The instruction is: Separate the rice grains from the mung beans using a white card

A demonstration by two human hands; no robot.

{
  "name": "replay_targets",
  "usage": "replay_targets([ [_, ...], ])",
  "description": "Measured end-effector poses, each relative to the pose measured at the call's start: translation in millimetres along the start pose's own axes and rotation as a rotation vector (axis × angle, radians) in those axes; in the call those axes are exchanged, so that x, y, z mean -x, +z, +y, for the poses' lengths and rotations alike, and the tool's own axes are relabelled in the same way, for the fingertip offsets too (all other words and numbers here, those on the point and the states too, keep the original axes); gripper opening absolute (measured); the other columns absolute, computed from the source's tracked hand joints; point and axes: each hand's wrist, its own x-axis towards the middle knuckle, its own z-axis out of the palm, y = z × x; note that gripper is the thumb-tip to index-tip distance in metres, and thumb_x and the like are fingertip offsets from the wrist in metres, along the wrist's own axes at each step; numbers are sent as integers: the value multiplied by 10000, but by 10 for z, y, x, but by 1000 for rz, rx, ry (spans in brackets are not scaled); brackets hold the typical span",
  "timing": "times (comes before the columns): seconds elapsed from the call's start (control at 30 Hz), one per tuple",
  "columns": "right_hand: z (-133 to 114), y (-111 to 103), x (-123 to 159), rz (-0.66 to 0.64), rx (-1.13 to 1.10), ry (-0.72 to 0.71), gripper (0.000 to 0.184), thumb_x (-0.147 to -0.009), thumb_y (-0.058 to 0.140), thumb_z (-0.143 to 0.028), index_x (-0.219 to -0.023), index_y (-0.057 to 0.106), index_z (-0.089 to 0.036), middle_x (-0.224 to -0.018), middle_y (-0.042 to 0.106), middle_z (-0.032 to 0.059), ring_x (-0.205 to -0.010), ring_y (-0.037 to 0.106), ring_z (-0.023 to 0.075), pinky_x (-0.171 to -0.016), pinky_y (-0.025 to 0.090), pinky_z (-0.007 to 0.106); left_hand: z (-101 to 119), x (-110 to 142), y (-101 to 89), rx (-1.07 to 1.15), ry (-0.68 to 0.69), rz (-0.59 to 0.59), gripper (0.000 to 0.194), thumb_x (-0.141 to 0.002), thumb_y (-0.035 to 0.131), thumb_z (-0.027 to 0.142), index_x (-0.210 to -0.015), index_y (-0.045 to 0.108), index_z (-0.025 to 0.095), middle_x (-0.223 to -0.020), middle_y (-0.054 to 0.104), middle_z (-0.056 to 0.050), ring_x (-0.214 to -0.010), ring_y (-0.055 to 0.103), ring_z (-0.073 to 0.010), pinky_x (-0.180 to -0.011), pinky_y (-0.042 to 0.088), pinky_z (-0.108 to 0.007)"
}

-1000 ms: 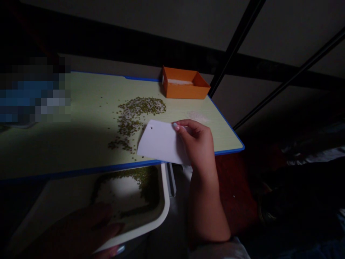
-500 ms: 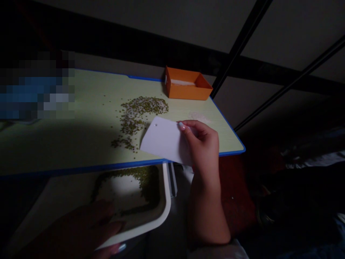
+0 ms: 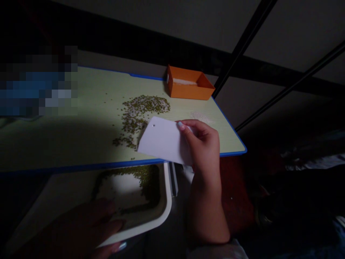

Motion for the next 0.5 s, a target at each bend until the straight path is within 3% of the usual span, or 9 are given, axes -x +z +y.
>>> replay_targets([
  [0.13,25,43,-2,-77,8,2,65,-788,774,-302,-819,781,-245,-851,781,23,-789,700,192,-655,531,314,2,-11,-15,12,3,-72,91,-840,580,280,-862,663,311,-868,693,40,-717,665,-164,-631,506,-266],
  [0.3,-11,46,36,-164,-4,8,89,-785,780,-318,-835,783,-244,-864,781,29,-763,695,195,-628,534,319,-2,19,15,-9,15,-9,87,-828,579,291,-863,656,312,-887,696,39,-739,670,-171,-640,515,-274],
  [0.4,-36,3,49,-76,18,1,92,-794,776,-326,-837,779,-245,-858,779,29,-755,694,199,-619,531,322,8,12,-21,-49,28,-44,148,-804,551,244,-893,650,309,-921,705,31,-779,686,-182,-666,533,-283],
  [0.5,-33,-19,45,18,49,-25,78,-797,776,-310,-844,778,-248,-865,780,24,-776,694,195,-642,525,319,25,-26,-97,-88,29,-152,193,-781,554,245,-924,654,327,-953,711,44,-795,703,-187,-664,566,-290],
])
